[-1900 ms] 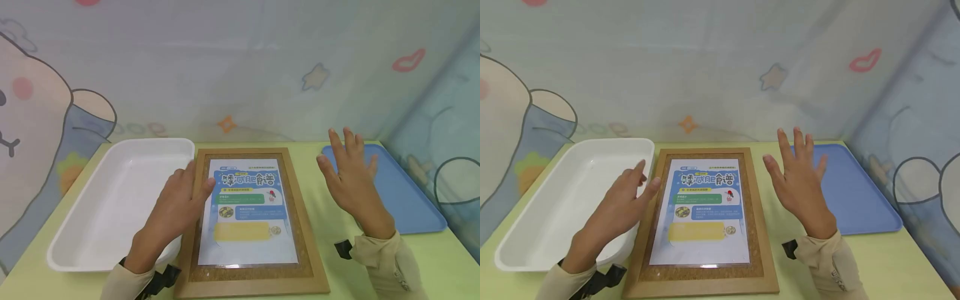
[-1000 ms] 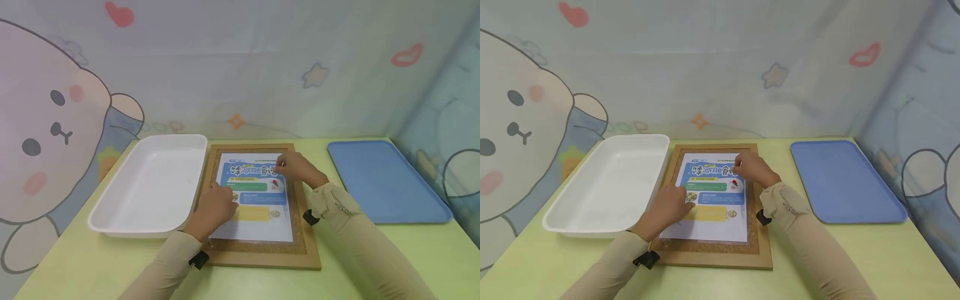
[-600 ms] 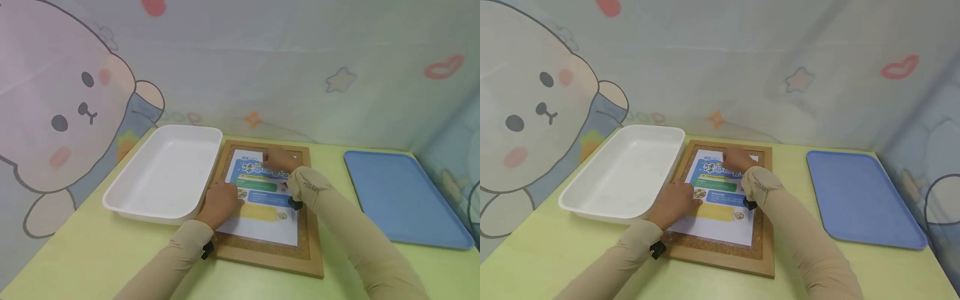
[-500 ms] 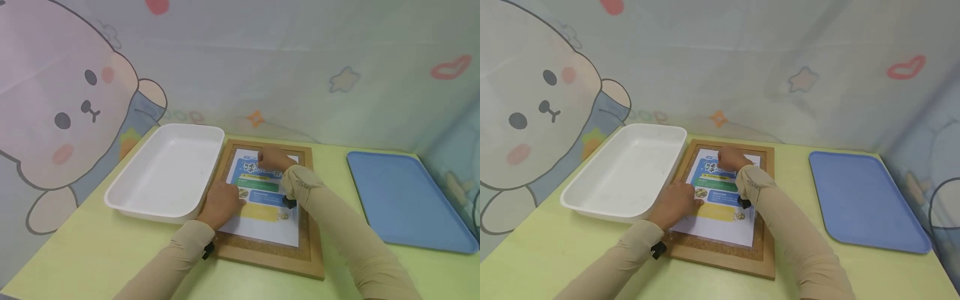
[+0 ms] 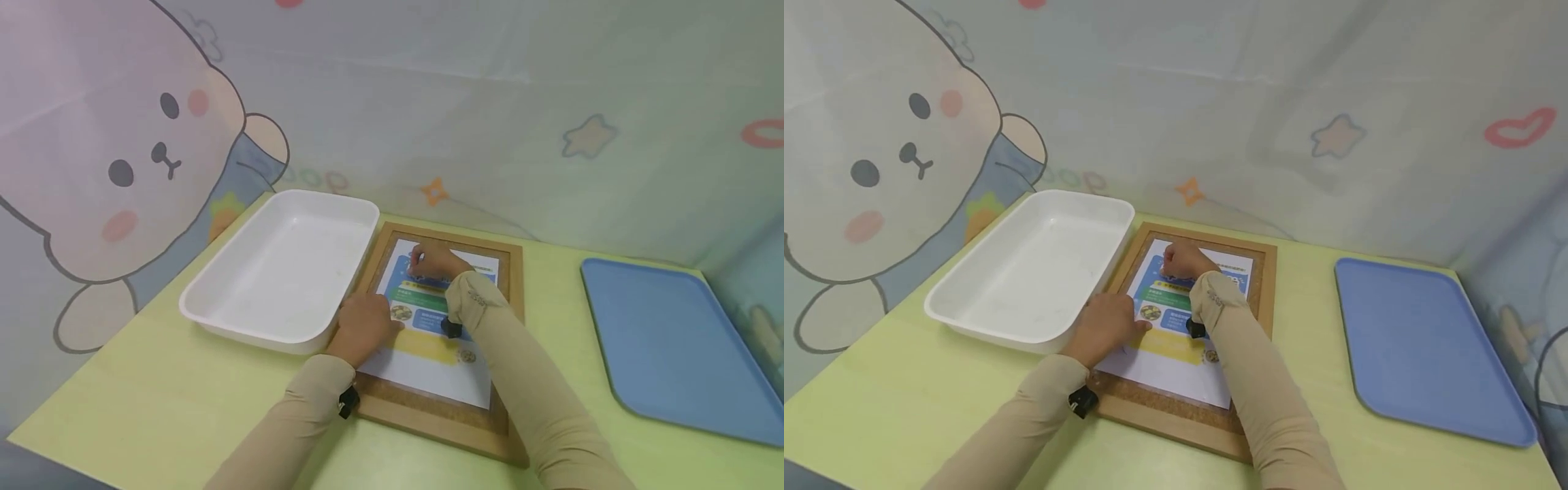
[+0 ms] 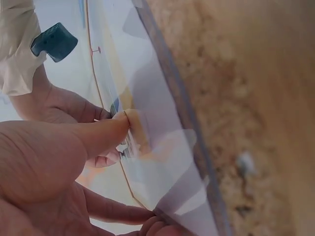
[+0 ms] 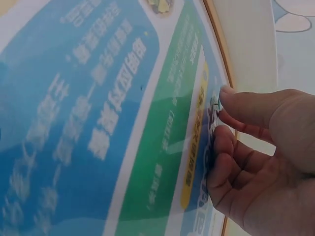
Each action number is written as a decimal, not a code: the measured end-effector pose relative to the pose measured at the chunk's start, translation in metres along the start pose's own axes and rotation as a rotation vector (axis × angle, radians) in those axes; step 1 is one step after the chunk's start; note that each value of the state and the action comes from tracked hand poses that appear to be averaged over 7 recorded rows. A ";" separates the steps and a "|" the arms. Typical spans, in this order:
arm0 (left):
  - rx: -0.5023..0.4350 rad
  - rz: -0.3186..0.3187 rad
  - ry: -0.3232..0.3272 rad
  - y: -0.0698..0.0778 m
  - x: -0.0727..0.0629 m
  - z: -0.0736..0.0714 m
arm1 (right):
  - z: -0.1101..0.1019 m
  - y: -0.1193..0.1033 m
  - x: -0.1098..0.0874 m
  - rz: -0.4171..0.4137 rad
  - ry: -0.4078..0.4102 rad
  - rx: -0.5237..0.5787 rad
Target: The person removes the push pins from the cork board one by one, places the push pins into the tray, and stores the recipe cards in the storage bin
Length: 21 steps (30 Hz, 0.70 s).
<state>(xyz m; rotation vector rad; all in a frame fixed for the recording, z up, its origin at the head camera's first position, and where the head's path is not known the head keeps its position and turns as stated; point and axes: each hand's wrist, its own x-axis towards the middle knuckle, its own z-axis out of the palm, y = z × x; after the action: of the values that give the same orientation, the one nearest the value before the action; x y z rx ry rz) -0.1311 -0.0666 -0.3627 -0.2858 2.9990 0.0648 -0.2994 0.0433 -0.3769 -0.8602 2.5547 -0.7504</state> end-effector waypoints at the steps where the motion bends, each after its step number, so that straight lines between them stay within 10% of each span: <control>1: -0.027 -0.018 -0.013 0.000 0.001 0.000 | 0.001 0.000 0.000 -0.003 0.003 -0.001; 21: -0.014 -0.006 0.043 -0.002 0.007 0.002 | 0.004 -0.013 0.001 0.051 0.064 -0.086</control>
<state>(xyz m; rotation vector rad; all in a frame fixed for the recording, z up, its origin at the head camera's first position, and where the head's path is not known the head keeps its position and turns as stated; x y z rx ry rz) -0.1373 -0.0699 -0.3657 -0.3013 3.0414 0.0809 -0.2925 0.0329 -0.3726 -0.8063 2.6723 -0.6679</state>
